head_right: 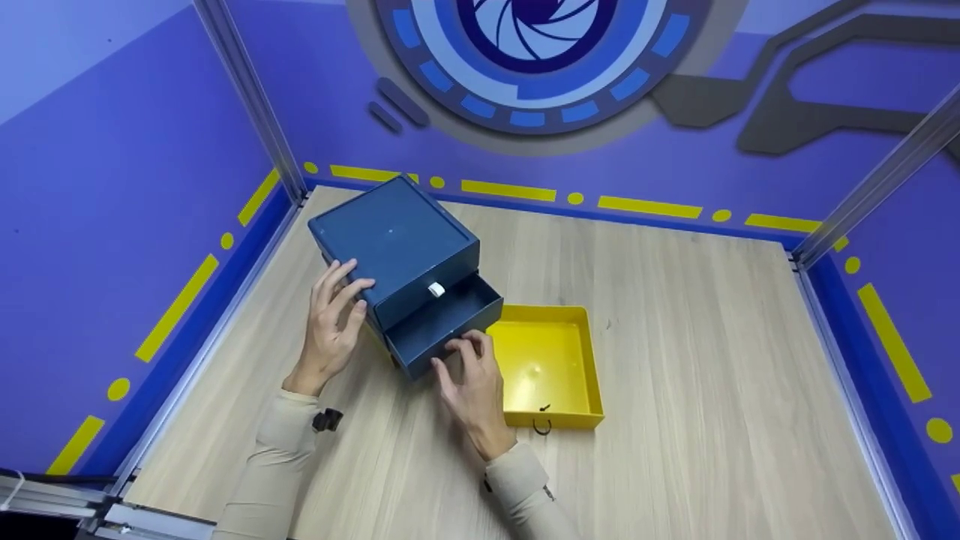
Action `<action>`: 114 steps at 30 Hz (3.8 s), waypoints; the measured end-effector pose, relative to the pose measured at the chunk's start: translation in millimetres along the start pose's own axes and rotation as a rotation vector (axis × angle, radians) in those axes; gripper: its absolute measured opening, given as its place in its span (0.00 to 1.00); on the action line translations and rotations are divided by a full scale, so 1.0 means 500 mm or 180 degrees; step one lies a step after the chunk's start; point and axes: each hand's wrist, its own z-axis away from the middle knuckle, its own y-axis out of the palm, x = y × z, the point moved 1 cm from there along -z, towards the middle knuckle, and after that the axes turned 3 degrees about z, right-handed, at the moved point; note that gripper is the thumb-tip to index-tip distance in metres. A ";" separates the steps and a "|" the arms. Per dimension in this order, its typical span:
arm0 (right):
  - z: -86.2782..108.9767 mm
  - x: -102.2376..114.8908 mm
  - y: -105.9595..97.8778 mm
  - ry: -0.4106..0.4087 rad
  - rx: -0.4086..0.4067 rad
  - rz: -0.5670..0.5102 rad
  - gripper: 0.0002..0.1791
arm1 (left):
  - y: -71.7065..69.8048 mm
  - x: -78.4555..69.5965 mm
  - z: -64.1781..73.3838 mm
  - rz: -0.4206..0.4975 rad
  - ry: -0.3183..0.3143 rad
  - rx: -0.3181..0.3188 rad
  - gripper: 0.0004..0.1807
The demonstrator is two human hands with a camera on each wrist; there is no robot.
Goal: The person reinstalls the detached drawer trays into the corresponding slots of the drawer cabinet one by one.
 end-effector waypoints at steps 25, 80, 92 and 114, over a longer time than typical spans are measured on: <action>-0.024 0.011 0.014 0.0104 0.0134 0.0119 0.15 | 0.000 -0.002 -0.009 0.0006 -0.0016 0.0007 0.17; -0.070 0.023 0.093 0.0061 0.0205 0.0060 0.13 | -0.004 -0.005 0.005 -0.0024 -0.0130 0.0106 0.17; -0.073 0.023 0.085 0.0084 0.0329 -0.0003 0.13 | -0.003 -0.002 0.001 -0.0013 -0.0116 0.0081 0.17; 0.040 0.021 -0.149 0.0441 0.0763 0.1414 0.28 | -0.006 0.000 0.006 0.0043 -0.0048 0.0013 0.17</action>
